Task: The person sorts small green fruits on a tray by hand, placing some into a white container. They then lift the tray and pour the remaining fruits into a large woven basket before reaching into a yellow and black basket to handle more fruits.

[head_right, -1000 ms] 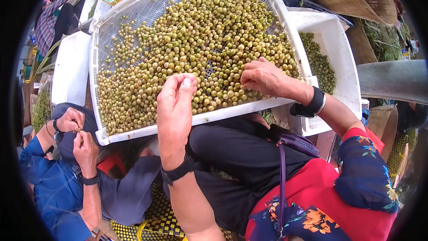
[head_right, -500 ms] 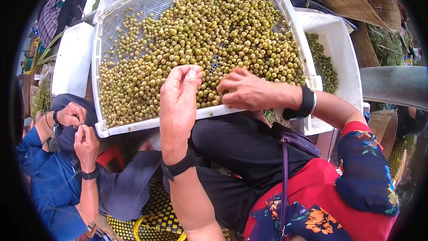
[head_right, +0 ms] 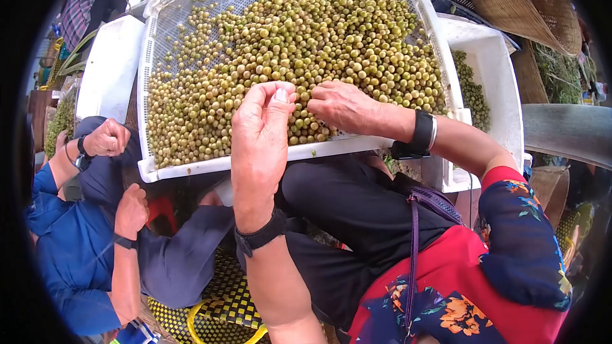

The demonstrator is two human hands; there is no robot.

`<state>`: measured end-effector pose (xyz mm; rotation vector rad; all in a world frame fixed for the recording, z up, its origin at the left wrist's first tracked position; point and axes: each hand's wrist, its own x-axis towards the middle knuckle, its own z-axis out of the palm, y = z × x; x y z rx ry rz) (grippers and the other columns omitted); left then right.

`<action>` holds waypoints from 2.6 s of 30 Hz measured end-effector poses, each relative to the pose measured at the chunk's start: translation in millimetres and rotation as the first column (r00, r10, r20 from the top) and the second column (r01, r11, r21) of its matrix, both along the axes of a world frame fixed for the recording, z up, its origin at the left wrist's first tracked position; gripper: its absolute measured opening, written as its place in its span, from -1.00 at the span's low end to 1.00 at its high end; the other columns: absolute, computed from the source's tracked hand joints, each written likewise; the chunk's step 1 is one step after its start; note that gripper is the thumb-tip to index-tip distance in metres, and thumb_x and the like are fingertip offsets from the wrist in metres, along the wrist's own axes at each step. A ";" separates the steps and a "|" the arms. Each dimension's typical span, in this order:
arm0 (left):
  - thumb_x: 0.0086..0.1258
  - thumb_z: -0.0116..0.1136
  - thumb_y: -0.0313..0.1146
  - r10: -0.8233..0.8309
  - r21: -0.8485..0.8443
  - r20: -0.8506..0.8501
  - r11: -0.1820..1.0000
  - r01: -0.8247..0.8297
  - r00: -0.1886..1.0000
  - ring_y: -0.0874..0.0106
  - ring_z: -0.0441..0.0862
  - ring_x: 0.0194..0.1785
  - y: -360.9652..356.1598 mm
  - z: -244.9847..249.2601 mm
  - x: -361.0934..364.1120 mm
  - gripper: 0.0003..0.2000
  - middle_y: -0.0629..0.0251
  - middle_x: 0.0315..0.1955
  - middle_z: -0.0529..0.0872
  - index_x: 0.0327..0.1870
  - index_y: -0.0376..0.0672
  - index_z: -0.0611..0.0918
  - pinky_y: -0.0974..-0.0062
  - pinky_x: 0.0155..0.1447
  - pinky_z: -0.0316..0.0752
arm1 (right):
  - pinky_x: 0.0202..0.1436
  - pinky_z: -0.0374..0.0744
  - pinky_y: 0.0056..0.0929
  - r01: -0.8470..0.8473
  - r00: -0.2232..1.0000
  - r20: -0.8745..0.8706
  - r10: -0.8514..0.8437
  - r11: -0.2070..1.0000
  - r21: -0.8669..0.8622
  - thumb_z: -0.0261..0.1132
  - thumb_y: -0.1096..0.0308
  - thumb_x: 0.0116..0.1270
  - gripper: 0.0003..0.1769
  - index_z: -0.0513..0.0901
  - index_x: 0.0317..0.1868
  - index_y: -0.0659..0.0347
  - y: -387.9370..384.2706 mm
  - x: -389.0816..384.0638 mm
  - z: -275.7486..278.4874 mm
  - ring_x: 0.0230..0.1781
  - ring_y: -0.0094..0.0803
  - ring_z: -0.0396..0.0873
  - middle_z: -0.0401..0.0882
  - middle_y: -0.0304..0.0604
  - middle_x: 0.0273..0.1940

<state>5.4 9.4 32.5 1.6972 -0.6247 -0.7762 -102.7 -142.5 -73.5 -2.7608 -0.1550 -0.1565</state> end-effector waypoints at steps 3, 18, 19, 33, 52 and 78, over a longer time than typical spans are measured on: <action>0.55 0.04 -0.37 0.031 -0.043 -0.054 0.999 -0.033 0.998 0.66 0.49 -0.23 0.9 -0.8 1.4 -0.81 0.41 -0.31 0.65 -0.11 -0.33 0.61 0.65 -0.10 0.43 | -0.11 0.51 -0.24 -0.014 0.998 -0.055 0.013 0.999 -0.030 0.24 0.39 0.17 -0.88 0.48 -0.32 0.22 -5.8 2.4 4.6 -0.17 -0.17 0.52 0.46 -0.12 -0.30; 0.56 0.03 -0.35 0.033 -0.008 -0.024 0.999 -0.033 0.999 0.64 0.51 -0.21 4.3 7.0 1.5 -0.79 0.38 -0.30 0.65 -0.11 -0.34 0.60 0.66 -0.07 0.45 | -0.16 0.50 -0.17 0.244 0.970 -0.018 -0.243 0.964 0.109 0.30 0.27 0.23 -0.88 0.61 -0.38 0.11 -15.0 13.4 13.0 -0.21 -0.17 0.54 0.50 -0.18 -0.37; 0.56 0.03 -0.35 0.022 0.001 -0.022 1.000 -0.022 1.000 0.64 0.51 -0.21 5.3 7.9 1.5 -0.79 0.37 -0.30 0.65 -0.10 -0.34 0.60 0.65 -0.07 0.45 | -0.16 0.50 -0.17 0.241 0.970 -0.018 -0.241 0.964 0.109 0.30 0.27 0.23 -0.88 0.61 -0.38 0.11 -13.6 16.5 10.4 -0.21 -0.17 0.54 0.50 -0.18 -0.37; 0.56 0.02 -0.35 0.009 -0.023 0.022 1.000 -0.008 1.000 0.63 0.52 -0.20 6.0 3.6 2.8 -0.79 0.36 -0.30 0.66 -0.09 -0.34 0.60 0.63 -0.05 0.46 | -0.32 0.49 -0.10 0.367 0.924 -0.092 -0.372 0.928 -0.061 0.20 0.38 0.19 -0.85 0.46 -0.43 0.29 -28.3 4.1 19.5 -0.35 -0.03 0.56 0.49 0.01 -0.43; 0.56 -0.04 -0.40 0.069 -0.035 -0.021 0.997 -0.070 0.997 0.63 0.55 -0.21 3.5 10.9 4.3 -0.82 0.36 -0.28 0.65 -0.08 -0.32 0.59 0.66 -0.08 0.47 | 0.07 0.47 -0.14 -0.073 0.997 0.059 0.058 0.955 0.287 0.31 0.38 0.22 -0.66 0.55 0.02 0.11 8.3 -7.1 29.2 0.00 -0.08 0.49 0.48 -0.07 -0.05; 0.57 0.00 -0.34 0.007 0.016 -0.055 1.000 -0.006 0.998 0.66 0.57 -0.21 -6.3 7.3 -6.1 -0.82 0.40 -0.28 0.67 -0.08 -0.23 0.61 0.69 -0.14 0.46 | -0.19 0.55 -0.13 0.503 0.863 -0.073 -0.499 0.863 0.045 0.37 0.23 0.22 -0.75 0.55 -0.33 0.23 -42.4 -76.3 23.7 -0.28 -0.11 0.58 0.53 -0.09 -0.39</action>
